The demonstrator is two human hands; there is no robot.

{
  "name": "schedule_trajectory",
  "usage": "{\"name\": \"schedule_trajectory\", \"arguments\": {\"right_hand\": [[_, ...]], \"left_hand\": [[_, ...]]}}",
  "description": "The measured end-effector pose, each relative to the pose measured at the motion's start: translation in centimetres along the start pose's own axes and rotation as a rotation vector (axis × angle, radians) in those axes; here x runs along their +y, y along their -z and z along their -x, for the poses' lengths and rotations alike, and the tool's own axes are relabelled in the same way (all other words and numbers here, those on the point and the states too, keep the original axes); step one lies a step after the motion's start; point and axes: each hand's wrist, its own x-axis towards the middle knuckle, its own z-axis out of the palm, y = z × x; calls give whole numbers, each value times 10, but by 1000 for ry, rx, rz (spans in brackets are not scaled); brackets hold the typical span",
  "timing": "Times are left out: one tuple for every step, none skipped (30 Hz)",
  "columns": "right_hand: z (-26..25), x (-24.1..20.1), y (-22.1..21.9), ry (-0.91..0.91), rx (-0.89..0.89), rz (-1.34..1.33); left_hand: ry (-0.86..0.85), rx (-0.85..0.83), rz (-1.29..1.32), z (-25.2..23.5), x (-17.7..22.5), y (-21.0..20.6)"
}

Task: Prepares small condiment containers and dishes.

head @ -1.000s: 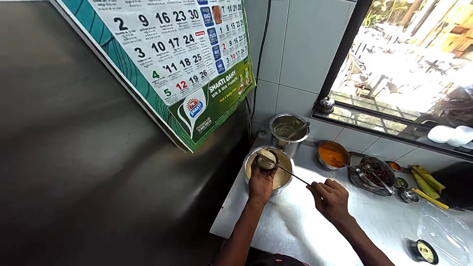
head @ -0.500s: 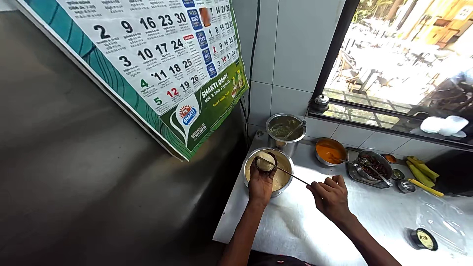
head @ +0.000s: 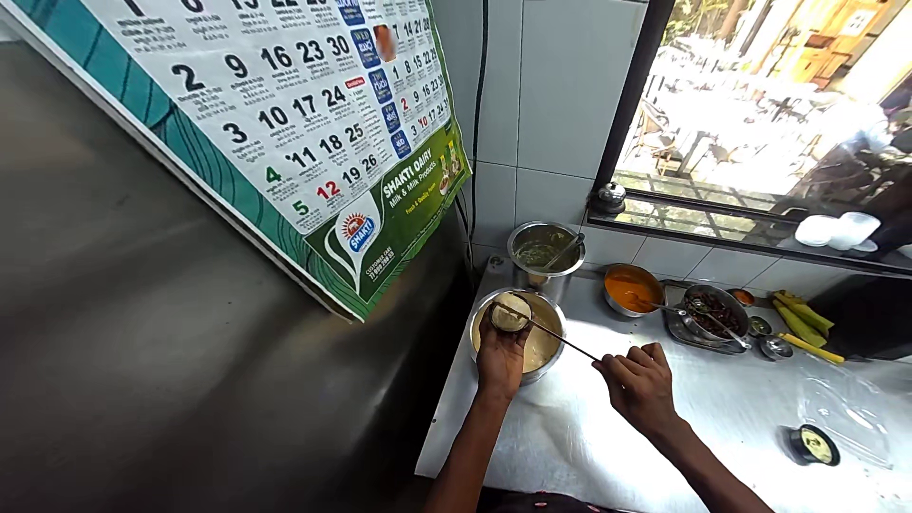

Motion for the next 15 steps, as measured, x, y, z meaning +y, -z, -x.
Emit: {"name": "schedule_trajectory", "arguments": {"right_hand": [[0, -1, 0, -2, -5, -2], [1, -1, 0, -4, -5, -6], [1, -1, 0, -5, -2, -13], [1, -1, -1, -6, -2, -17], [0, -1, -1, -5, -8, -16], [0, -2, -1, -3, -12, -14], [0, -2, -2, -2, -14, -13], [0, -3, -2, -3, -13, -11], [0, -3, -3, 1, -13, -4], [-1, -3, -3, 8, -16, 9], [0, -4, -4, 17, -14, 21], [0, -5, -4, 24, -10, 30], [-1, -5, -5, 28, -6, 35], [-2, -6, -4, 34, -6, 43], [-3, -7, -5, 40, -10, 53]], "left_hand": [[-2, 5, -10, 1, 1, 1], [-5, 7, -26, 1, 1, 3], [-10, 10, -38, 1, 1, 4], [-15, 11, -49, 0, 1, 4], [-18, 11, -59, 0, 1, 5], [-20, 8, -64, 0, 1, 7], [-22, 2, -67, 0, 2, 8], [-24, -1, -65, 0, 3, 9], [-27, -1, -66, 0, 3, 9], [-29, 2, -68, 0, 4, 9], [-28, 2, -73, 0, 5, 10], [-29, 5, -76, 0, 6, 10], [-31, 6, -73, 0, 6, 10], [-32, 6, -72, 0, 6, 10], [-32, 6, -73, 0, 7, 11]]}}
